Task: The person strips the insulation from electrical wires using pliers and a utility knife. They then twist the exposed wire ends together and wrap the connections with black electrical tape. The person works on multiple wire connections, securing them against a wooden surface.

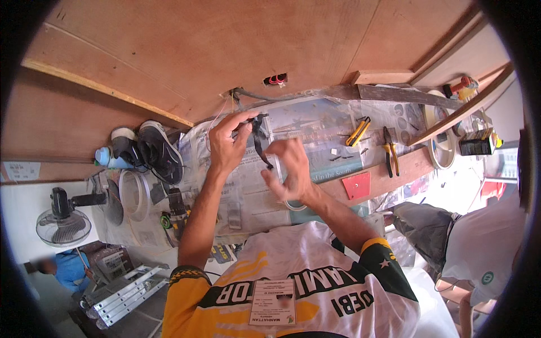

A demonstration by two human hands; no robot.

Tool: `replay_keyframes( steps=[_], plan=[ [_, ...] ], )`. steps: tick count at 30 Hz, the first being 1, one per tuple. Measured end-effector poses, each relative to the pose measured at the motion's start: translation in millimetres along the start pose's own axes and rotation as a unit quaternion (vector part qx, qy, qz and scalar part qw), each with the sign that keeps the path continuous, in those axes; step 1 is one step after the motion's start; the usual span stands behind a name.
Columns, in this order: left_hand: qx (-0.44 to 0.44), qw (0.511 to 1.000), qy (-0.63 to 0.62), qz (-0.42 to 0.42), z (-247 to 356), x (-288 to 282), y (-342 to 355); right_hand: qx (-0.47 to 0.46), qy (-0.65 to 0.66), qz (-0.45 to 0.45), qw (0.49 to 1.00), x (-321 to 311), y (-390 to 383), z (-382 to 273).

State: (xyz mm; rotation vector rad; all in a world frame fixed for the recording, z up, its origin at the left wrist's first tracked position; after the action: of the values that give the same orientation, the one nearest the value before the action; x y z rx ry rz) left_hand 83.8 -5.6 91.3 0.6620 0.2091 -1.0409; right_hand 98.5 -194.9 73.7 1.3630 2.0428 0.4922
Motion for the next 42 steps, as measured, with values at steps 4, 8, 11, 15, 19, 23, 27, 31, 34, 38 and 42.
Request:
replay_keyframes(
  steps=[4, 8, 11, 15, 19, 23, 27, 31, 34, 38, 42],
  plan=[
    [0.037, 0.999, 0.014, -0.005, 3, 5, -1, 0.277, 0.178, 0.082, 0.941, 32, 7, 71],
    [-0.01, 1.0, -0.001, 0.026, 7, 5, 2, 0.332, 0.201, 0.053, 0.92, 54, 3, 80],
    [-0.06, 0.997, 0.003, 0.044, -4, 8, -3, 0.337, 0.278, 0.072, 0.897, 55, -5, 58],
    [-0.086, 0.995, -0.015, 0.047, -14, 16, -10, 0.383, 0.424, 0.05, 0.82, 69, -20, 52],
    [-0.041, 0.998, -0.044, 0.003, -7, 14, -3, 0.368, 0.36, -0.016, 0.857, 67, -22, 106],
    [0.008, 0.995, -0.017, -0.101, 4, 5, 1, 0.12, 0.14, -0.073, 0.98, 39, 36, 114],
    [-0.035, 0.988, -0.027, -0.145, -10, 5, -2, -0.215, -0.114, -0.166, 0.956, 24, 89, 74],
    [-0.122, 0.986, -0.035, -0.104, -22, 14, 0, -0.404, -0.205, -0.18, 0.873, 18, 107, 32],
    [-0.142, 0.986, -0.073, -0.045, -35, 19, -5, -0.467, -0.194, -0.202, 0.839, 14, 94, 9],
    [0.029, 0.999, 0.032, 0.0, -9, 10, 6, -0.388, -0.185, -0.193, 0.882, 4, 40, -11],
    [0.005, 1.0, 0.019, 0.022, -5, 9, 8, -0.211, -0.042, -0.141, 0.966, -2, -12, -23]
  ],
)
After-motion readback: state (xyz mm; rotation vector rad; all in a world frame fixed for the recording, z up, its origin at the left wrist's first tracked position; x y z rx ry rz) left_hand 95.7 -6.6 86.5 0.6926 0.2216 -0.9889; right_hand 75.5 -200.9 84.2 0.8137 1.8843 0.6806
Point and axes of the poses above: each hand's wrist, its own y-axis towards the middle knuckle, its own x-axis out of the palm, z = x × y, the point moved 6 cm from there along y, towards the middle knuckle, and after that the axes turned 4 degrees about z, right-handed, at the moved point
